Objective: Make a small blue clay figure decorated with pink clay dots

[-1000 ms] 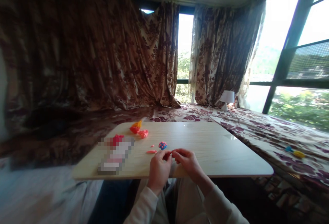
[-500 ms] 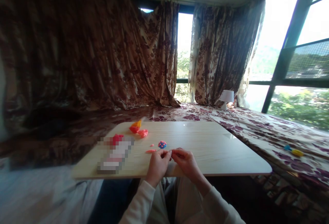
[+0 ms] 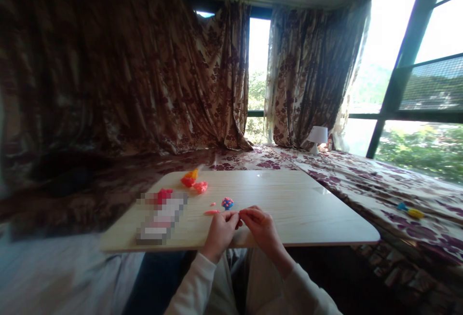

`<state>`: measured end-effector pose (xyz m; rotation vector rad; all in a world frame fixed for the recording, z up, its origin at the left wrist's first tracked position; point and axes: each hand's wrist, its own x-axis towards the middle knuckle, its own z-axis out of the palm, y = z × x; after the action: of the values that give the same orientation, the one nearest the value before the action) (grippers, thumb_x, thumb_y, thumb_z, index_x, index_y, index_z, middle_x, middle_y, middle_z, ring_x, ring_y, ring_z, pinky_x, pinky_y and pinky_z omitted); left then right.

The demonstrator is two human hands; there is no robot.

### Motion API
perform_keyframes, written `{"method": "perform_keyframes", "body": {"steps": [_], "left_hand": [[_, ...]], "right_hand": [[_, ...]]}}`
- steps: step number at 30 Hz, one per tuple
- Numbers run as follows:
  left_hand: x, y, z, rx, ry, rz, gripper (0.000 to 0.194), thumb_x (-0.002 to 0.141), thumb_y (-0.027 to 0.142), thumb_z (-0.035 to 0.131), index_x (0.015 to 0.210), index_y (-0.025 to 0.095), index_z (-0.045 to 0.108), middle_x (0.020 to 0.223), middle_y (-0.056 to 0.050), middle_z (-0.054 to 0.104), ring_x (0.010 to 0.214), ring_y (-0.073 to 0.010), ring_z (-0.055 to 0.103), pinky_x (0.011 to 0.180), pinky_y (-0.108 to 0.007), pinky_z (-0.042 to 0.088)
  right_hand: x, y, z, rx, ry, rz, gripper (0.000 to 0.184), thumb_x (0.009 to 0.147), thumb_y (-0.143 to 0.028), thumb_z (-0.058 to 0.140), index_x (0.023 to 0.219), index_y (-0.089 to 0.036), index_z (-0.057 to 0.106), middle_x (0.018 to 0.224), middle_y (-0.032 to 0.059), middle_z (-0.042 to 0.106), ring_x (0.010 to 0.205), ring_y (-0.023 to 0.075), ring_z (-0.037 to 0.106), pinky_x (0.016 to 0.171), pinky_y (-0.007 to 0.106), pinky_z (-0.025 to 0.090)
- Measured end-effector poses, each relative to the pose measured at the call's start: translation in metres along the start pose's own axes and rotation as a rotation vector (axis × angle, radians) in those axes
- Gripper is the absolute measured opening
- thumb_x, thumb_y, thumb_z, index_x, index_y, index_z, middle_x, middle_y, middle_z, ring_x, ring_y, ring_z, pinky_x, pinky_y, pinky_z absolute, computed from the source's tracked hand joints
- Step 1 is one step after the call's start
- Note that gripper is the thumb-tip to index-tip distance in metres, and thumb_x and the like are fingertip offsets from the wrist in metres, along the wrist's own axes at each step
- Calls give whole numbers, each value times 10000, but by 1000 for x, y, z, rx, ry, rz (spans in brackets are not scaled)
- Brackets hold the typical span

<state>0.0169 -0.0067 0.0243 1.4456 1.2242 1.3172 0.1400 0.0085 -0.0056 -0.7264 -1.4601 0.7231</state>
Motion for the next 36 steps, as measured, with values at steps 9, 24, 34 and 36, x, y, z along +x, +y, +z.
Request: {"method": "perform_keyframes", "body": {"steps": [9, 24, 34, 36], "left_hand": [[-5, 2, -5, -45, -64, -35, 224, 646, 292, 506, 558, 137, 641, 484, 3, 560, 506, -108, 492, 529, -225, 384], [21, -30, -25, 144, 417, 250, 394, 705, 223, 500, 1080, 131, 577, 1005, -116, 629, 915, -201, 595, 716, -299, 502], [30, -33, -16, 632, 294, 242, 627, 691, 162, 575, 1296, 184, 413, 919, -91, 642, 904, -240, 585, 867, -404, 411], [29, -32, -15, 644, 305, 256, 620, 698, 141, 560, 1299, 181, 412, 915, -93, 636, 915, -241, 584, 885, -410, 396]], "right_hand": [[-3, -2, 1, -247, -58, -87, 150, 812, -217, 556, 789, -181, 700, 753, 35, 628, 666, 134, 592, 632, 239, 478], [13, 0, -32, -794, -284, -3, 242, 785, -117, 480, 855, -193, 699, 785, 36, 677, 692, 151, 603, 655, 241, 421], [15, -6, -20, -985, -326, -136, 269, 853, -195, 501, 644, -207, 670, 761, 36, 629, 736, 152, 576, 646, 231, 401], [14, -5, -19, -962, -318, -161, 234, 862, -195, 490, 738, -216, 688, 783, 39, 642, 756, 160, 582, 660, 238, 414]]}}
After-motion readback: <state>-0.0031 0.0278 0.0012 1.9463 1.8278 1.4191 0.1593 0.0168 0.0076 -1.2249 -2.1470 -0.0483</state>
